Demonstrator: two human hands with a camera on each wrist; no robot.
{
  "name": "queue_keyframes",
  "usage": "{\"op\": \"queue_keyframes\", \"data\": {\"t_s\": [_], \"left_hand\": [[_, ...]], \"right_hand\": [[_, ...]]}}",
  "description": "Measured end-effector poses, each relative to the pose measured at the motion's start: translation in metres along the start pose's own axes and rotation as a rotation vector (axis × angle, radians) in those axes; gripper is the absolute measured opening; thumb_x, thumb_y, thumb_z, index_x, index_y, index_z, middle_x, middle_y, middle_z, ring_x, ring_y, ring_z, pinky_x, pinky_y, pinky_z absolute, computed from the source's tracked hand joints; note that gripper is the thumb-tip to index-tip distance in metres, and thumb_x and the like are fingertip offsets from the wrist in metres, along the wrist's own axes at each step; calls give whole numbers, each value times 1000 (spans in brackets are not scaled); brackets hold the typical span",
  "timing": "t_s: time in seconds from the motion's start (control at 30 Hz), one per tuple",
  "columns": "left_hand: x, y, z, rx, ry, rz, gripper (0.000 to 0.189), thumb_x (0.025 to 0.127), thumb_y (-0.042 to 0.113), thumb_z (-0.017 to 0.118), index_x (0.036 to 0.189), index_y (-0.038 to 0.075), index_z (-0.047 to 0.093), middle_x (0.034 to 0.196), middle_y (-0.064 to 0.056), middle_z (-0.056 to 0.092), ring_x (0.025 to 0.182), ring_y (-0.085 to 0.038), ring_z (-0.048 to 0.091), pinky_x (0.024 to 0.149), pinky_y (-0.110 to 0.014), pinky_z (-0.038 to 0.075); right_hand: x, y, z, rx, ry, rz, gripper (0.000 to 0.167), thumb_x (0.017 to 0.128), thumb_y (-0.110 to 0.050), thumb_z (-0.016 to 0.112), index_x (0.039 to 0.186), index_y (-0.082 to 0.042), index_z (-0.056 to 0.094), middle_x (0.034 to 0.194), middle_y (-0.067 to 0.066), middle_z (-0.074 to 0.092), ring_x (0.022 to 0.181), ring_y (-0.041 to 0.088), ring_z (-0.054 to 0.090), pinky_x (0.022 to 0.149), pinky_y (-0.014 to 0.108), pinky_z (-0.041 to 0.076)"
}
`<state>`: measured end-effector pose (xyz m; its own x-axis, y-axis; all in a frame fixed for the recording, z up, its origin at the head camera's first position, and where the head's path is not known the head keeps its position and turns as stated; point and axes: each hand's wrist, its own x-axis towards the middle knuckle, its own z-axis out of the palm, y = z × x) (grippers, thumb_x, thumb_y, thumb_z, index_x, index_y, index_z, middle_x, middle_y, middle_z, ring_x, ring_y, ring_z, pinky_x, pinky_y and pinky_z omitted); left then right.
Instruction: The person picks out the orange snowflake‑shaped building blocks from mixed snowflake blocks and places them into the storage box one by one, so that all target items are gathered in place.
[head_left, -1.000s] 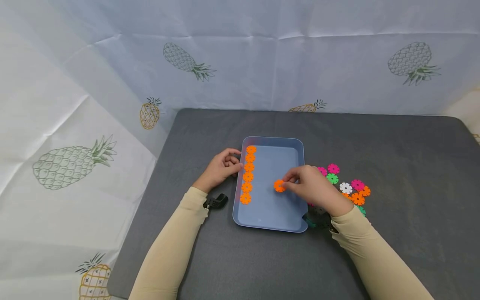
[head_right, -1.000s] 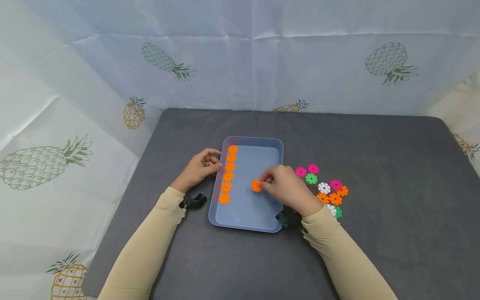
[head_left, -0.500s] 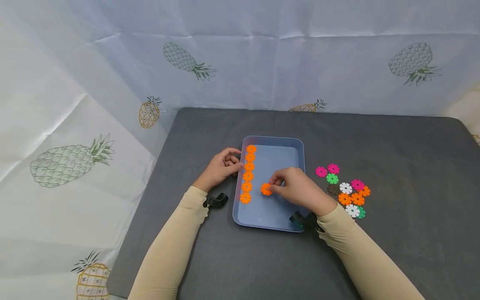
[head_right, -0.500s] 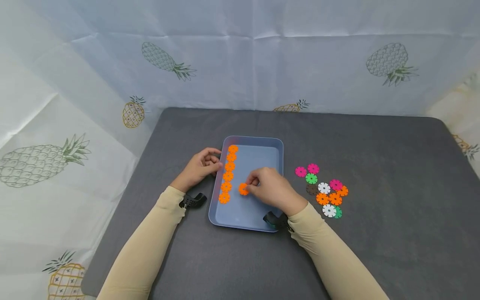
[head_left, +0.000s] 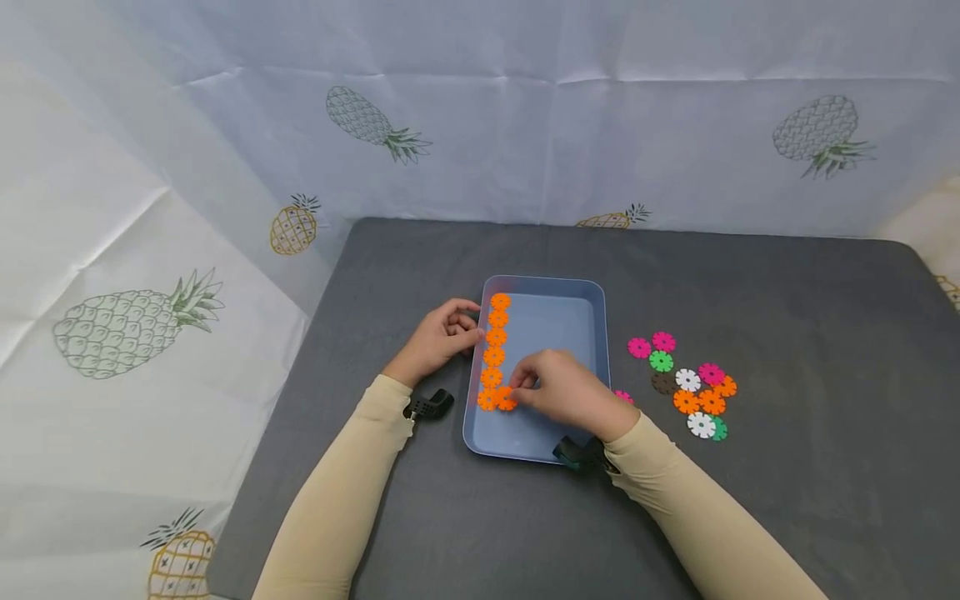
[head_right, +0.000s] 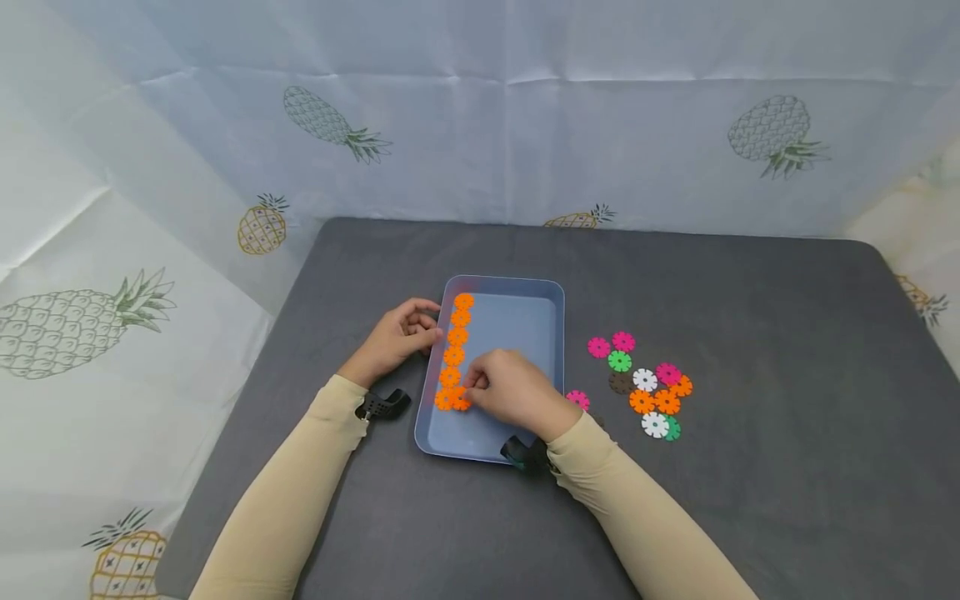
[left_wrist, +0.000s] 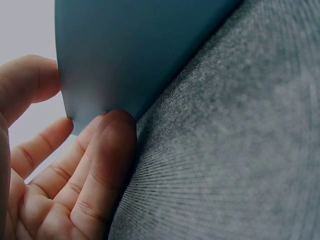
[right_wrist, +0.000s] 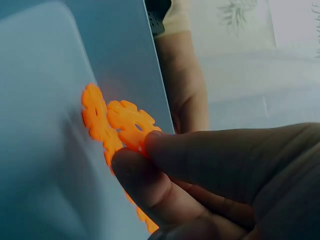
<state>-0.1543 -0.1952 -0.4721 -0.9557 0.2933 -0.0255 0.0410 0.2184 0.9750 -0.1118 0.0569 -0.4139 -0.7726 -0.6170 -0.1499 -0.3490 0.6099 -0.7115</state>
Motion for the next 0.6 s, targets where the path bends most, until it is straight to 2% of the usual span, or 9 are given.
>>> {"op": "queue_keyframes", "data": {"t_s": [0.2,0.4,0.6], "left_hand": [[0,0,0,6,1,4,44,99,9,72,138,-3,56,98,-13,70,73,-17,63,71,-26,55],[0,-1,1,13,-1,1,43,99,10,72,138,-2,56,98,-13,70,73,-17,64,71,-26,56],[0,0,2,10,3,4,43,100,8,71,138,-2,55,99,-13,70,73,-17,64,72,-27,56]], "right_hand": [[3,-5,9,-3,-64,0,11,90,-8,78,81,-13,77,66,-9,65,58,8,54,57,25,45],[5,-5,14,3,-115,-46,15,91,-8,79,78,-13,75,66,-9,63,60,6,53,59,23,45],[8,-7,16,-20,-163,-26,20,93,-9,76,74,-14,72,63,-8,58,57,7,50,58,23,43]]}}
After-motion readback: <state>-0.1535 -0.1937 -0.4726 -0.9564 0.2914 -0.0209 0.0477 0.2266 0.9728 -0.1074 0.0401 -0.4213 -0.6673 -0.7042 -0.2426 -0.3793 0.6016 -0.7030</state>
